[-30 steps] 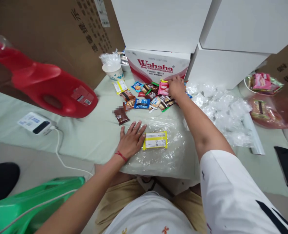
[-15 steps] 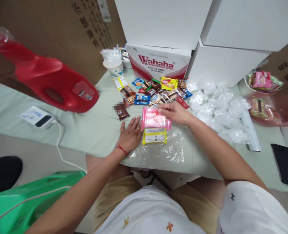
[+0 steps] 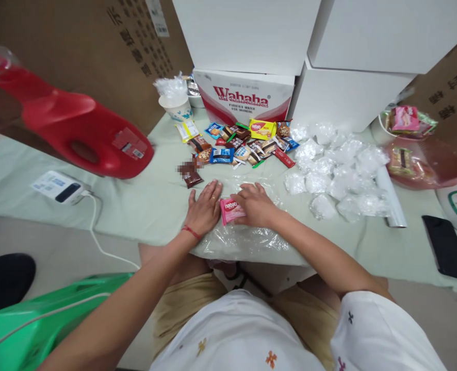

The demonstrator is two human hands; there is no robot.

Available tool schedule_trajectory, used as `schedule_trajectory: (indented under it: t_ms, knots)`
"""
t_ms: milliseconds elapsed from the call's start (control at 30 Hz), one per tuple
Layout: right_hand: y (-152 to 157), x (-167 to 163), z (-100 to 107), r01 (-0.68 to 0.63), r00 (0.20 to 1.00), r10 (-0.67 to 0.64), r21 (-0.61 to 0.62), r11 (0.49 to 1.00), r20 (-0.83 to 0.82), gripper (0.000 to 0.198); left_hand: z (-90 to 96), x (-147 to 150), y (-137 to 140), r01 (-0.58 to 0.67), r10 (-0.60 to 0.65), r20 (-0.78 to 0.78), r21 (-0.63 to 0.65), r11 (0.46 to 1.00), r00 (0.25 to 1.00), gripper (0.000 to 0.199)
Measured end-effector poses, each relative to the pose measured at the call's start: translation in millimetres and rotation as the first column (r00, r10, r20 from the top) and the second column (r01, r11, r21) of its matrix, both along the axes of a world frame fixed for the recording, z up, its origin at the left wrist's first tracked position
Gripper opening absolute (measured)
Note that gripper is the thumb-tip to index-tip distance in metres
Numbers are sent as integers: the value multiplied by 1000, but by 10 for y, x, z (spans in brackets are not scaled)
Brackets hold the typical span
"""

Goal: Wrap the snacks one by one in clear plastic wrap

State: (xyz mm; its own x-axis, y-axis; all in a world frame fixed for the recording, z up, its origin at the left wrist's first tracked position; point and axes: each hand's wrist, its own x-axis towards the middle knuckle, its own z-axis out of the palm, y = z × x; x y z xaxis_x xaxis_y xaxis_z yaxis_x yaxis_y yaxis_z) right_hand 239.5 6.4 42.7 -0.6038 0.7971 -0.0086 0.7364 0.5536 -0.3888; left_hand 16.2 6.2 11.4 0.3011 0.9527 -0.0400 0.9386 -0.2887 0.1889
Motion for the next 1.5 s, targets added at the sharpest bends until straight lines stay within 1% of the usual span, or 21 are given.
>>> schedule_trajectory:
  t_ms: [100, 200, 300, 400, 500, 600, 633, 667, 700, 767, 800, 833, 900, 933, 1000, 1100, 1200, 1300, 1400, 1467, 1500]
  knots:
    - [-28, -68, -60, 66, 997, -66, 3, 998, 33, 74, 3, 3, -1, -10, 10, 11, -1, 1000, 1000, 61]
    - [-43, -35, -48, 67, 997, -66, 24, 997, -34, 72, -15, -17, 1, -10, 10, 42, 3, 1000, 999, 61]
    - [-176, 183, 82, 185, 962, -168, 61, 981, -217, 59, -56, -91, 25, -24, 17, 145, 49, 999, 989, 59]
    - [-506, 536, 193, 279, 898, -264, -6, 960, -351, 46, -54, -231, 55, -44, 1, 295, 140, 989, 955, 54]
    - [-930, 858, 117, 155, 937, -165, -57, 986, -308, 46, 71, -404, -15, -119, -4, 437, 253, 960, 899, 45]
    - [-1268, 1022, -111, 86, 969, -89, -20, 996, -230, 55, 242, -510, -303, -219, -43, 550, 400, 890, 834, 35]
    - [-1346, 1038, -189, 104, 969, -100, 7, 995, -226, 53, 270, -517, -444, -196, -102, 558, 449, 872, 824, 33]
    - [-1407, 1042, -256, 131, 964, -118, 38, 991, -238, 46, 271, -511, -596, -121, -190, 537, 490, 863, 822, 36]
    - [-1454, 1036, -312, 157, 956, -135, 69, 985, -259, 39, 242, -497, -749, 10, -310, 490, 523, 852, 815, 44]
    - [-1516, 1013, -381, 196, 940, -148, 130, 972, -308, 26, 100, -466, -1015, 337, -559, 333, 533, 776, 759, 54]
    - [-1536, 1003, -395, 207, 934, -148, 157, 966, -326, 22, 4, -458, -1112, 439, -612, 256, 500, 746, 748, 54]
    - [-1551, 997, -397, 213, 931, -145, 175, 961, -336, 20, -96, -459, -1181, 468, -614, 210, 477, 744, 761, 51]
    - [-1569, 998, -364, 220, 925, -145, 187, 957, -351, 19, -266, -486, -1236, 431, -569, 204, 468, 771, 797, 43]
    - [-1571, 1003, -330, 222, 921, -147, 177, 959, -362, 18, -322, -509, -1231, 384, -541, 247, 479, 789, 804, 39]
    - [-1549, 1015, -231, 222, 903, -150, 139, 965, -402, 16, -362, -558, -1186, 303, -506, 381, 479, 824, 774, 31]
    - [-1418, 1016, -54, 225, 862, -180, 39, 974, -474, 14, -279, -601, -1074, 202, -383, 587, 351, 914, 713, 19]
    - [-1130, 990, 78, 295, 814, -307, -104, 950, -492, 19, -130, -572, -906, 15, -124, 738, 153, 988, 663, 19]
    - [-705, 951, 125, 377, 742, -447, -241, 895, -499, 30, 0, -490, -650, -146, 110, 802, -29, 989, 587, 29]
    - [-250, 899, 118, 394, 674, -527, -352, 849, -518, 33, 67, -417, -338, -226, 266, 827, -173, 959, 495, 25]
    - [-1, 848, 97, 444, 684, -567, -354, 823, -459, 31, 65, -398, -143, -306, 367, 804, -242, 921, 467, 16]
    - [95, 818, 83, 491, 710, -585, -321, 810, -391, 29, 53, -399, -60, -358, 415, 772, -260, 897, 480, 12]
